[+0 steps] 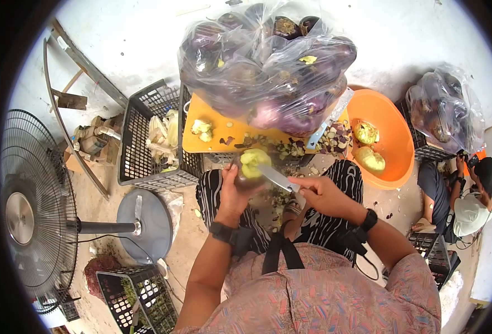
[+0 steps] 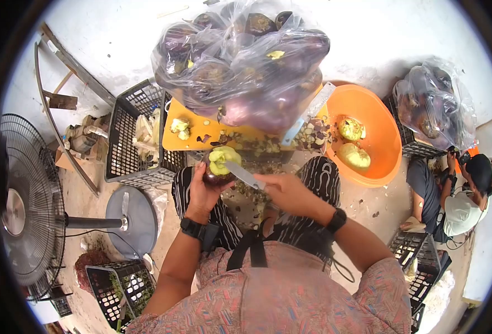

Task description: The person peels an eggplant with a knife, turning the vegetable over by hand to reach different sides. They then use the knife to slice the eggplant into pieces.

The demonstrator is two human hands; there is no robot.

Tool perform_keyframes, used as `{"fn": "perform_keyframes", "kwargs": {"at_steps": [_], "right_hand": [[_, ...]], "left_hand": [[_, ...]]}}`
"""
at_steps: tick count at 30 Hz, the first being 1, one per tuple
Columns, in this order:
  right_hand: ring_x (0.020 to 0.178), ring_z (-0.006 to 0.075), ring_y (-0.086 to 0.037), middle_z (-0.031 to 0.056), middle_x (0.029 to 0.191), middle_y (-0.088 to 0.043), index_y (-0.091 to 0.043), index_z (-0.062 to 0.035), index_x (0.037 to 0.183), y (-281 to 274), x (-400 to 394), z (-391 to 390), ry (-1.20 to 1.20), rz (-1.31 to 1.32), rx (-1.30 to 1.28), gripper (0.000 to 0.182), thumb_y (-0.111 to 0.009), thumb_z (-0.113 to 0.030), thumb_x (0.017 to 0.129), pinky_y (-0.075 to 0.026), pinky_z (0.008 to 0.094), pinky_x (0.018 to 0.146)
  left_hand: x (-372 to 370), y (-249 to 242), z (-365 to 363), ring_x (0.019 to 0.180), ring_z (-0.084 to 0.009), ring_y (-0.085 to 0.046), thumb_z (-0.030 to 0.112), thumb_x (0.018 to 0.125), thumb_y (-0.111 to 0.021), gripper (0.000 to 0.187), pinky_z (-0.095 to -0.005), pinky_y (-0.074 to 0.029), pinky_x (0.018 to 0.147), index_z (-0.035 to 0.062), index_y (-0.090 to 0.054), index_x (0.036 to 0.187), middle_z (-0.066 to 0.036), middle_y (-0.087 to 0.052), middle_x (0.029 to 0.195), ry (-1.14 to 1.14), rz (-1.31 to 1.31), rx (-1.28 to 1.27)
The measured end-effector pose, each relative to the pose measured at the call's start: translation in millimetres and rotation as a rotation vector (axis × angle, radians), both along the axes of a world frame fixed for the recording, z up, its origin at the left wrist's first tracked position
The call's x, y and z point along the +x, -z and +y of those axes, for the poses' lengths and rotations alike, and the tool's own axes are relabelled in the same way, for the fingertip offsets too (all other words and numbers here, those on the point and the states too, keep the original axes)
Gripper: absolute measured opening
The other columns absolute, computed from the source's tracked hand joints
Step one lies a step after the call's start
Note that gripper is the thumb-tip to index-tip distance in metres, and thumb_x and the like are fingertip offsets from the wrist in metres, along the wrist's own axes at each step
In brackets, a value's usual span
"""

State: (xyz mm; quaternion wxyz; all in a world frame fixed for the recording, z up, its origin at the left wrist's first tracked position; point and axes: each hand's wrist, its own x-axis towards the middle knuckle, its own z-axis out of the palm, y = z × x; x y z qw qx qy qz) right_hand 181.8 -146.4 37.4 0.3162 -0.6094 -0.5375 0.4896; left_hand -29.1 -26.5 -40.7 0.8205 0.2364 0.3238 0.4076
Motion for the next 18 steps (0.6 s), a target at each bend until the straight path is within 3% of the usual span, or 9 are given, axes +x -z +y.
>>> {"fn": "perform_keyframes", "kwargs": {"at_steps": [1, 3, 8, 10, 12, 18], "right_hand": [[0.063, 0.0091, -0.050, 0.0047, 0.071, -0.059, -0.056, -0.0066, 0.128, 10.6, -4.4, -1.8, 0.002, 0.001, 0.001, 0.041, -0.050, -0.005, 0.087, -0.044, 0.0263, 0.060], [0.055, 0.0023, -0.037, -0.0068, 0.063, -0.043, -0.049, -0.0101, 0.137, 26.9, -13.8, -4.2, 0.056, 0.103, 0.079, 0.043, -0.047, -0.004, 0.094, -0.036, 0.0204, 0.051], [0.053, 0.0019, -0.038, -0.0063, 0.063, -0.044, -0.047, -0.0122, 0.138, 38.1, -35.3, -10.0, 0.162, 0.240, 0.008, 0.043, -0.047, -0.005, 0.095, -0.036, 0.0197, 0.050], [0.052, 0.0019, -0.038, -0.0057, 0.063, -0.046, -0.046, -0.0134, 0.139, 30.0, -44.7, -7.7, 0.185, 0.277, 0.023, 0.044, -0.047, -0.006, 0.096, -0.036, 0.0196, 0.048], [0.046, 0.0024, -0.038, -0.0041, 0.063, -0.048, -0.044, -0.0161, 0.141, 15.2, -53.1, -9.1, 0.272, 0.384, -0.177, 0.045, -0.046, -0.009, 0.097, -0.034, 0.0199, 0.040], [0.044, 0.0048, -0.037, -0.0007, 0.062, -0.049, -0.042, -0.0163, 0.142, 4.1, -59.1, -9.9, 0.328, 0.603, -0.312, 0.046, -0.046, -0.011, 0.097, -0.031, 0.0213, 0.038]], "left_hand": [[0.1, -0.4, -0.2, 0.117, -0.0315, -0.054, 0.034, 0.097, -0.042, 0.039, -0.0541, -0.053, 0.083, 0.0151, -0.039, 0.131, -0.011, -0.050, 0.130, -0.018, -0.008, 0.000], [0.0, 1.0, 0.1, 0.118, -0.0311, -0.053, 0.034, 0.097, -0.042, 0.040, -0.0533, -0.053, 0.084, 0.0139, -0.038, 0.132, -0.011, -0.050, 0.131, -0.007, -0.031, 0.035], [0.5, 2.1, 0.3, 0.118, -0.0295, -0.053, 0.035, 0.098, -0.040, 0.042, -0.0501, -0.050, 0.090, 0.0119, -0.038, 0.134, -0.011, -0.049, 0.132, 0.020, -0.115, 0.077], [0.2, 4.4, 0.8, 0.118, -0.0329, -0.050, 0.028, 0.098, -0.042, 0.041, -0.0554, -0.045, 0.094, 0.0096, -0.036, 0.134, -0.013, -0.045, 0.133, 0.004, -0.182, 0.096], [1.7, 6.3, 0.7, 0.119, -0.0321, -0.050, 0.028, 0.098, -0.042, 0.040, -0.0544, -0.045, 0.094, 0.0093, -0.035, 0.133, -0.013, -0.045, 0.132, -0.030, -0.178, 0.118], [2.4, 4.6, -1.0, 0.117, -0.0284, -0.050, 0.024, 0.097, -0.048, 0.040, -0.0504, -0.047, 0.091, 0.0110, -0.033, 0.131, -0.011, -0.046, 0.129, -0.102, -0.146, 0.174]]}}
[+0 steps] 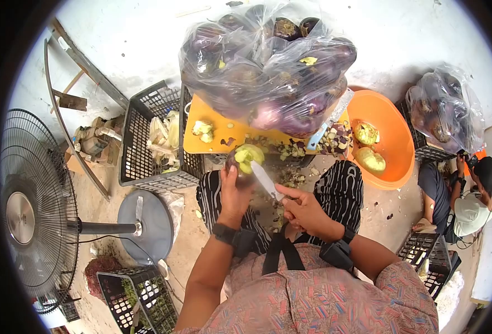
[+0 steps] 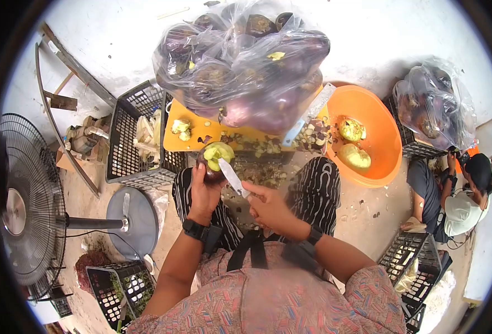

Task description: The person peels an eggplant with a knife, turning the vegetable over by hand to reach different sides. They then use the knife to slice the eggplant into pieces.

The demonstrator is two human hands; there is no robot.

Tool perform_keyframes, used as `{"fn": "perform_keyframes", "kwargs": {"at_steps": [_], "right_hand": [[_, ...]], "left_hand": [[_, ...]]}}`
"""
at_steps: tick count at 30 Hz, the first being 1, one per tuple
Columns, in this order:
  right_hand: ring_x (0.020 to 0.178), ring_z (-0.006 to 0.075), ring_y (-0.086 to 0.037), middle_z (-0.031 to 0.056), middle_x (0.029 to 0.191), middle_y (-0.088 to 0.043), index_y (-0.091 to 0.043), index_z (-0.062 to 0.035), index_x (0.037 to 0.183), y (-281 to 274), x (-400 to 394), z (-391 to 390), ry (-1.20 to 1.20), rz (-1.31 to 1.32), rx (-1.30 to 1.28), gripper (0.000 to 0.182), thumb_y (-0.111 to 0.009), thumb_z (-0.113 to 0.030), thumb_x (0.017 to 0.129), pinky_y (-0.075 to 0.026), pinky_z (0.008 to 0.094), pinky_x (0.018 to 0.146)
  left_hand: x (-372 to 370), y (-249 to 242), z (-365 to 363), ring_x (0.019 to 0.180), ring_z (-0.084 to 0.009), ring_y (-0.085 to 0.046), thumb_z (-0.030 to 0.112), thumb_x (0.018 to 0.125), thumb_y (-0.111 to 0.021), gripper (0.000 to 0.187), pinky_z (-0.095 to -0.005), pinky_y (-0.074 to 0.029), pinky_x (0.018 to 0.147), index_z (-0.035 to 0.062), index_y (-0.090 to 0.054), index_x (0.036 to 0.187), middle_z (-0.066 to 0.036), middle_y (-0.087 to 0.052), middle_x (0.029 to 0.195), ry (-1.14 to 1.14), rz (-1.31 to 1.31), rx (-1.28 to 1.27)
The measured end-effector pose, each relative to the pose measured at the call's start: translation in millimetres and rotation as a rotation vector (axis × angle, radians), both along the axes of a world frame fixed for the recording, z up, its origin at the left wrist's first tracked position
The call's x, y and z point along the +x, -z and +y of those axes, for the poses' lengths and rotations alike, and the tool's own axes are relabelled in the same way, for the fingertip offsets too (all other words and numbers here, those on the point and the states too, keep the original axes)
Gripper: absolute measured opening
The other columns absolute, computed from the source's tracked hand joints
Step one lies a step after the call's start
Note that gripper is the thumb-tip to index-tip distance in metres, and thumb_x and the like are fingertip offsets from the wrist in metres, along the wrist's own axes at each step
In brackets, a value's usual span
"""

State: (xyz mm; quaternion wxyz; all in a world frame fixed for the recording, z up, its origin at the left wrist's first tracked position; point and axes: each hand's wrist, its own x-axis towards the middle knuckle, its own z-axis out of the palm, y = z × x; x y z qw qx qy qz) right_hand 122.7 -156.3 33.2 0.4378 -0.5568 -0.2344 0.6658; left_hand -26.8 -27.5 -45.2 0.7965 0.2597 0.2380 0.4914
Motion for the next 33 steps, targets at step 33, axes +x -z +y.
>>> {"fn": "perform_keyframes", "kwargs": {"at_steps": [33], "right_hand": [[0.043, 0.0024, -0.033, -0.0035, 0.061, -0.044, -0.039, -0.0168, 0.143, -19.7, 13.6, -7.2, -0.034, 0.031, -0.079, 0.047, -0.047, -0.015, 0.098, -0.028, 0.0193, 0.038]], "left_hand": [[1.7, -3.9, -4.6, 0.115, -0.0247, -0.049, 0.004, 0.086, -0.060, 0.052, -0.0470, -0.047, 0.091, 0.0145, -0.032, 0.129, -0.009, -0.045, 0.127, -0.026, -0.002, 0.075]]}}
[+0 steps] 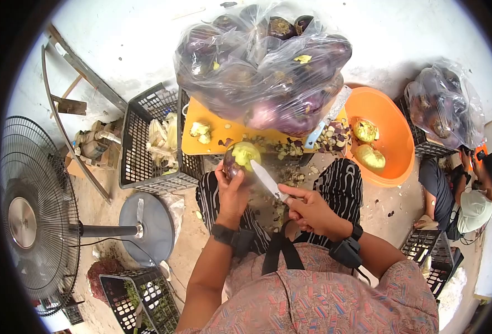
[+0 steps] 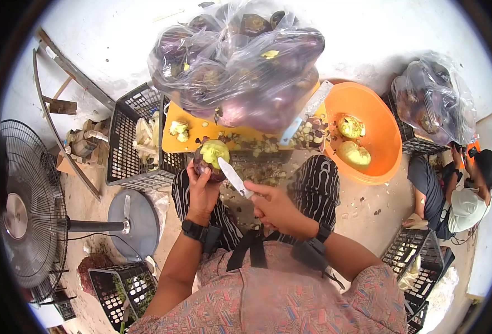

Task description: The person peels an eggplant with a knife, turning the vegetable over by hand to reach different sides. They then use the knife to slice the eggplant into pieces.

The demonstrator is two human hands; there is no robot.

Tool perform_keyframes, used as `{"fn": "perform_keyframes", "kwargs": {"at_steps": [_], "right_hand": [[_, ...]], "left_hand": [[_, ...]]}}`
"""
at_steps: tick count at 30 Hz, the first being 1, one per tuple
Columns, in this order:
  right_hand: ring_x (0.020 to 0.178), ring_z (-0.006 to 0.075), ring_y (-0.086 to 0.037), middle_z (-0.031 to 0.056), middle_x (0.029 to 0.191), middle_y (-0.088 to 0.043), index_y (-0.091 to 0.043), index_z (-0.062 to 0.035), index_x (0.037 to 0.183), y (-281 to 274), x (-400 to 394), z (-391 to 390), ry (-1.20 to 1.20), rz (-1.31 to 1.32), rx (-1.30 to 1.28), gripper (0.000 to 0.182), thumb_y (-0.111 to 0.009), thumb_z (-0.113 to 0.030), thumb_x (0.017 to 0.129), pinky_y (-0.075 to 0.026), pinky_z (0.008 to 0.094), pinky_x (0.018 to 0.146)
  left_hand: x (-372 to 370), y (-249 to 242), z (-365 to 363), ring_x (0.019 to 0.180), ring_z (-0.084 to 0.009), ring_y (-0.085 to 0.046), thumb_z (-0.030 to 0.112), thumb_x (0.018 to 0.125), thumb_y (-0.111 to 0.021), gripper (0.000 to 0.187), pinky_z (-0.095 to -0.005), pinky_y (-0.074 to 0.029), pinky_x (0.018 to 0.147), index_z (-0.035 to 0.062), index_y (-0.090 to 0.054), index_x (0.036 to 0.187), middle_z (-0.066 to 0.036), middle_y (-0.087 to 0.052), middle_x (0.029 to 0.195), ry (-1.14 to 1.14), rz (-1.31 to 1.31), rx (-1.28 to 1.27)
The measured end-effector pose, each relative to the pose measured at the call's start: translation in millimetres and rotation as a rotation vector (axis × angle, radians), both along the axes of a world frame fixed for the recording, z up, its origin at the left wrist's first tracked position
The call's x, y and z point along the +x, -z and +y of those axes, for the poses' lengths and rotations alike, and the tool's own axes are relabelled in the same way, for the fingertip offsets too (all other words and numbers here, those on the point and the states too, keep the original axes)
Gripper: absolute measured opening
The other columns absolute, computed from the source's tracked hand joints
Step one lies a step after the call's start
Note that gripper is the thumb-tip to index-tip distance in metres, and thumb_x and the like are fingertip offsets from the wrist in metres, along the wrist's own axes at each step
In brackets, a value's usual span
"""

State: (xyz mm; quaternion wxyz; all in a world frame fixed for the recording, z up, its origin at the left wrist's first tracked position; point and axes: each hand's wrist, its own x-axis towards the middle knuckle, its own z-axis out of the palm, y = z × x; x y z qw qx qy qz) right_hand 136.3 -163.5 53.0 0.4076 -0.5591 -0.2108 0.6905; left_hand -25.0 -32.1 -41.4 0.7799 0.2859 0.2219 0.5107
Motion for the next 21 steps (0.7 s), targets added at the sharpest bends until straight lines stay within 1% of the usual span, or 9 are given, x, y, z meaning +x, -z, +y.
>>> {"fn": "perform_keyframes", "kwargs": {"at_steps": [2, 5, 7, 8, 10, 14, 16, 19, 21], "right_hand": [[0.043, 0.0022, -0.033, -0.0037, 0.061, -0.044, -0.040, -0.0168, 0.143, 0.4, -0.9, 0.2, 0.020, 0.016, 0.001, 0.046, -0.047, -0.015, 0.098, -0.029, 0.0195, 0.038], [0.045, 0.0019, -0.036, -0.0042, 0.060, -0.046, -0.043, -0.0159, 0.141, 7.5, 3.0, 0.8, 0.002, -0.102, 0.037, 0.044, -0.048, -0.013, 0.097, -0.030, 0.0195, 0.039], [0.047, 0.0017, -0.037, -0.0046, 0.060, -0.046, -0.046, -0.0149, 0.139, 18.9, 11.4, 0.2, -0.072, -0.345, 0.235, 0.042, -0.048, -0.012, 0.097, -0.032, 0.0193, 0.041], [0.047, 0.0017, -0.037, -0.0046, 0.060, -0.046, -0.046, -0.0149, 0.139, 21.1, 14.8, -2.5, -0.074, -0.346, 0.234, 0.042, -0.048, -0.012, 0.097, -0.032, 0.0193, 0.041], [0.059, 0.0026, -0.043, -0.0044, 0.069, -0.050, -0.050, -0.0082, 0.135, 15.1, 18.8, -4.7, -0.110, -0.353, 0.283, 0.042, -0.046, -0.007, 0.094, -0.039, 0.0197, 0.053], [0.061, 0.0026, -0.043, -0.0057, 0.069, -0.049, -0.050, -0.0087, 0.135, 3.8, 25.7, -2.6, -0.151, -0.317, 0.239, 0.042, -0.047, -0.007, 0.094, -0.039, 0.0195, 0.053], [0.057, 0.0030, -0.043, -0.0051, 0.067, -0.048, -0.050, -0.0084, 0.135, -0.8, 31.1, -0.8, -0.198, -0.245, 0.203, 0.040, -0.048, -0.009, 0.095, -0.039, 0.0193, 0.051], [0.052, 0.0032, -0.041, -0.0042, 0.065, -0.046, -0.050, -0.0096, 0.136, -5.6, 33.5, -0.5, -0.227, -0.294, 0.159, 0.040, -0.048, -0.012, 0.096, -0.036, 0.0192, 0.045], [0.050, 0.0034, -0.040, -0.0038, 0.064, -0.046, -0.049, -0.0107, 0.137, -7.5, 34.0, -1.3, -0.212, -0.248, 0.119, 0.040, -0.048, -0.012, 0.096, -0.035, 0.0195, 0.043]], "left_hand": [[-0.2, -0.4, -0.1, 0.115, -0.0243, -0.048, 0.003, 0.086, -0.061, 0.054, -0.0462, -0.047, 0.091, 0.0143, -0.031, 0.129, -0.009, -0.044, 0.127, -0.004, 0.007, 0.000], [-0.7, 0.4, 0.7, 0.115, -0.0253, -0.049, 0.003, 0.086, -0.060, 0.051, -0.0466, -0.047, 0.091, 0.0131, -0.033, 0.128, -0.010, -0.045, 0.127, -0.025, 0.006, 0.013], [-2.4, -2.1, 1.8, 0.115, -0.0269, -0.049, 0.005, 0.085, -0.060, 0.049, -0.0487, -0.047, 0.093, 0.0123, -0.034, 0.127, -0.011, -0.046, 0.126, 0.030, -0.075, -0.043], [-3.6, -3.2, 1.9, 0.115, -0.0269, -0.049, 0.005, 0.085, -0.060, 0.049, -0.0487, -0.047, 0.093, 0.0123, -0.034, 0.127, -0.011, -0.046, 0.126, 0.028, -0.076, -0.044], [-4.5, -6.6, 2.4, 0.115, -0.0288, -0.050, 0.006, 0.084, -0.060, 0.049, -0.0508, -0.046, 0.093, 0.0116, -0.035, 0.126, -0.013, -0.046, 0.126, 0.048, -0.092, -0.101], [-5.7, -6.6, 3.6, 0.116, -0.0295, -0.050, 0.006, 0.083, -0.060, 0.051, -0.0516, -0.046, 0.093, 0.0115, -0.035, 0.126, -0.013, -0.046, 0.127, 0.072, -0.077, -0.098], [-6.4, -7.3, 2.9, 0.116, -0.0300, -0.049, 0.005, 0.083, -0.060, 0.051, -0.0517, -0.047, 0.092, 0.0115, -0.034, 0.126, -0.013, -0.046, 0.126, 0.070, -0.058, -0.074], [-8.2, -4.6, 3.0, 0.115, -0.0293, -0.050, 0.004, 0.083, -0.060, 0.052, -0.0509, -0.047, 0.091, 0.0126, -0.034, 0.127, -0.013, -0.046, 0.126, 0.083, -0.040, -0.044], [-7.2, -2.9, 2.9, 0.115, -0.0287, -0.050, 0.004, 0.083, -0.061, 0.053, -0.0506, -0.047, 0.091, 0.0132, -0.033, 0.127, -0.013, -0.045, 0.125, 0.081, -0.029, -0.029]]}}
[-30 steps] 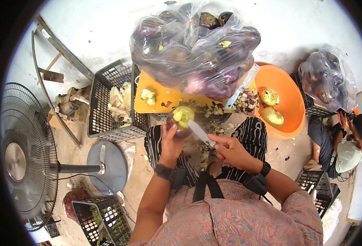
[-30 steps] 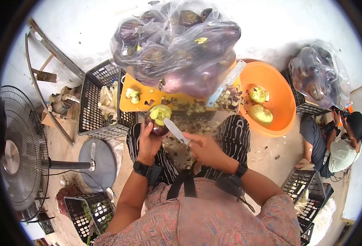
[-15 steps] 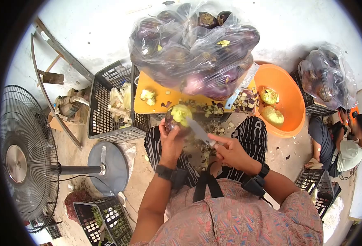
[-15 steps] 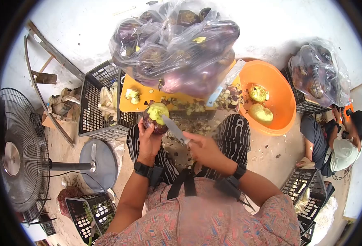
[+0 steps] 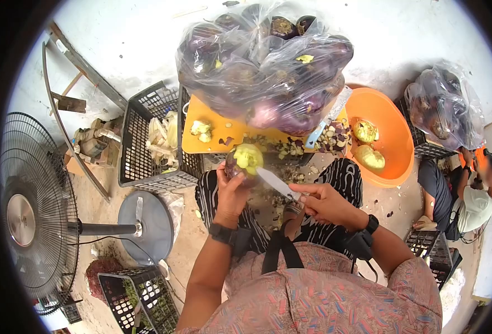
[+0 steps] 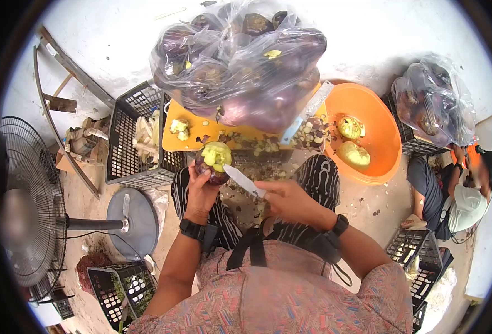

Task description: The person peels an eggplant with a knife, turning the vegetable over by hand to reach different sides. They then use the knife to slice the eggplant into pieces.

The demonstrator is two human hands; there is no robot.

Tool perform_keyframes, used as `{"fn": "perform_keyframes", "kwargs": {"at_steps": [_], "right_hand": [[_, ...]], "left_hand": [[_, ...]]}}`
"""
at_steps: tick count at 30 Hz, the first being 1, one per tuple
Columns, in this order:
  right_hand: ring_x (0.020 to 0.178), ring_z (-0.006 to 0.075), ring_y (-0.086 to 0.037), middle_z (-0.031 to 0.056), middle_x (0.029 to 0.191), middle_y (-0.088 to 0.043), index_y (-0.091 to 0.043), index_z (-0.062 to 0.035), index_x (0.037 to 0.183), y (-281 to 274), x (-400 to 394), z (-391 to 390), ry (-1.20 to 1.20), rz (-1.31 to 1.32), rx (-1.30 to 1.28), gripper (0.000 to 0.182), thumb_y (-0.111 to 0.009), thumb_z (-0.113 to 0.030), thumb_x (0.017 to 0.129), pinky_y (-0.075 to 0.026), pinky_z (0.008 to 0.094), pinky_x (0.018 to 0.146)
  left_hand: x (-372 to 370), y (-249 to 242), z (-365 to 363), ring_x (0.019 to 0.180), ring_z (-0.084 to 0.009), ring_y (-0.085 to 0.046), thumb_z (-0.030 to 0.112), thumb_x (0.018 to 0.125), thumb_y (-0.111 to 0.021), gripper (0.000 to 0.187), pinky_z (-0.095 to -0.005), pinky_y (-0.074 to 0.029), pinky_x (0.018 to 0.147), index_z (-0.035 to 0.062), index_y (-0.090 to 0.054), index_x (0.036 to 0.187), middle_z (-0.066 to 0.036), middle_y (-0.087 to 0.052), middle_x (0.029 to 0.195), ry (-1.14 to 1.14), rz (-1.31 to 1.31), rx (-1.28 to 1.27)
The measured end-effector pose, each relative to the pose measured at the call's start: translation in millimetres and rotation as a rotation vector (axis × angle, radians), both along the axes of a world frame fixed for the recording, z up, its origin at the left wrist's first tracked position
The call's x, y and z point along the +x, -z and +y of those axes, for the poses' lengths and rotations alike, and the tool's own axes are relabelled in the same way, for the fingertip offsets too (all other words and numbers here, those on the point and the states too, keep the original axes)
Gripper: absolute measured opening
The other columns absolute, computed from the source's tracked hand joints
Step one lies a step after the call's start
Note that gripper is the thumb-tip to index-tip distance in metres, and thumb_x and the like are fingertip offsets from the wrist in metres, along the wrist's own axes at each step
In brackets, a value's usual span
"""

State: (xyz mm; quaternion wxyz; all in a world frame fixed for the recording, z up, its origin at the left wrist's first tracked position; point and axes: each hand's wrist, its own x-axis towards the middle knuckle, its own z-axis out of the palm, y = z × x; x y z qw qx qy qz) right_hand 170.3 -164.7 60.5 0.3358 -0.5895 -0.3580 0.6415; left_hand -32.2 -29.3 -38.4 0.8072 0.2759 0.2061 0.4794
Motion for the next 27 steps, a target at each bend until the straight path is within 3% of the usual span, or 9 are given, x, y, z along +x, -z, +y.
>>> {"fn": "perform_keyframes", "kwargs": {"at_steps": [8, 11, 13, 17, 20, 25, 27], "right_hand": [[0.044, 0.0023, -0.035, -0.0032, 0.061, -0.045, -0.044, -0.0155, 0.141, 0.3, -13.7, -0.1, 0.118, 0.223, -0.123, 0.042, -0.046, -0.013, 0.098, -0.030, 0.0187, 0.039], [0.045, 0.0021, -0.037, -0.0037, 0.062, -0.047, -0.046, -0.0151, 0.139, 13.8, -8.5, 1.8, 0.076, 0.016, -0.001, 0.041, -0.046, -0.011, 0.098, -0.033, 0.0188, 0.041], [0.047, 0.0017, -0.039, -0.0039, 0.062, -0.049, -0.049, -0.0144, 0.137, 27.3, 0.7, 5.3, -0.079, -0.246, 0.353, 0.040, -0.046, -0.010, 0.097, -0.035, 0.0187, 0.044], [0.049, 0.0015, -0.040, -0.0035, 0.062, -0.050, -0.052, -0.0134, 0.135, 12.3, 8.8, 3.3, -0.118, -0.222, 0.216, 0.038, -0.047, -0.009, 0.097, -0.037, 0.0184, 0.046], [0.048, 0.0018, -0.040, -0.0040, 0.060, -0.048, -0.050, -0.0140, 0.136, 10.5, 4.3, 1.7, -0.067, -0.166, 0.148, 0.039, -0.047, -0.010, 0.097, -0.035, 0.0190, 0.043], [0.045, 0.0025, -0.034, -0.0032, 0.061, -0.044, -0.041, -0.0160, 0.142, 7.6, -9.7, 0.1, 0.074, 0.280, -0.161, 0.045, -0.047, -0.013, 0.098, -0.026, 0.0189, 0.038], [0.045, 0.0027, -0.033, -0.0027, 0.062, -0.045, -0.040, -0.0160, 0.143, 12.1, -16.7, 1.8, 0.123, 0.393, -0.184, 0.045, -0.046, -0.014, 0.098, -0.026, 0.0187, 0.038]], "left_hand": [[2.6, 3.1, -1.8, 0.113, -0.0271, -0.050, 0.003, 0.083, -0.062, 0.057, -0.0475, -0.049, 0.089, 0.0149, -0.028, 0.127, -0.012, -0.043, 0.125, -0.036, 0.028, 0.049], [-0.7, 2.0, -1.0, 0.115, -0.0282, -0.049, 0.003, 0.084, -0.061, 0.062, -0.0479, -0.048, 0.091, 0.0154, -0.025, 0.132, -0.013, -0.042, 0.128, -0.018, 0.069, 0.070], [-2.8, -3.9, -2.0, 0.118, -0.0304, -0.049, 0.005, 0.086, -0.059, 0.065, -0.0496, -0.047, 0.093, 0.0159, -0.021, 0.138, -0.014, -0.040, 0.131, 0.030, 0.060, 0.073], [-3.5, -2.3, 3.8, 0.120, -0.0306, -0.048, 0.016, 0.094, -0.052, 0.056, -0.0517, -0.046, 0.095, 0.0171, -0.022, 0.141, -0.011, -0.040, 0.135, 0.107, -0.103, -0.104], [2.4, -3.3, -1.8, 0.120, -0.0290, -0.047, 0.020, 0.095, -0.052, 0.050, -0.0510, -0.046, 0.094, 0.0179, -0.026, 0.138, -0.011, -0.041, 0.134, -0.003, -0.001, -0.060], [4.1, 2.6, -0.2, 0.117, -0.0268, -0.048, 0.018, 0.094, -0.052, 0.048, -0.0471, -0.047, 0.091, 0.0185, -0.028, 0.135, -0.010, -0.042, 0.132, -0.082, 0.015, -0.092], [3.2, 8.6, 0.5, 0.114, -0.0252, -0.048, 0.017, 0.093, -0.053, 0.049, -0.0439, -0.047, 0.091, 0.0198, -0.028, 0.135, -0.009, -0.042, 0.130, -0.058, 0.167, 0.094]]}}
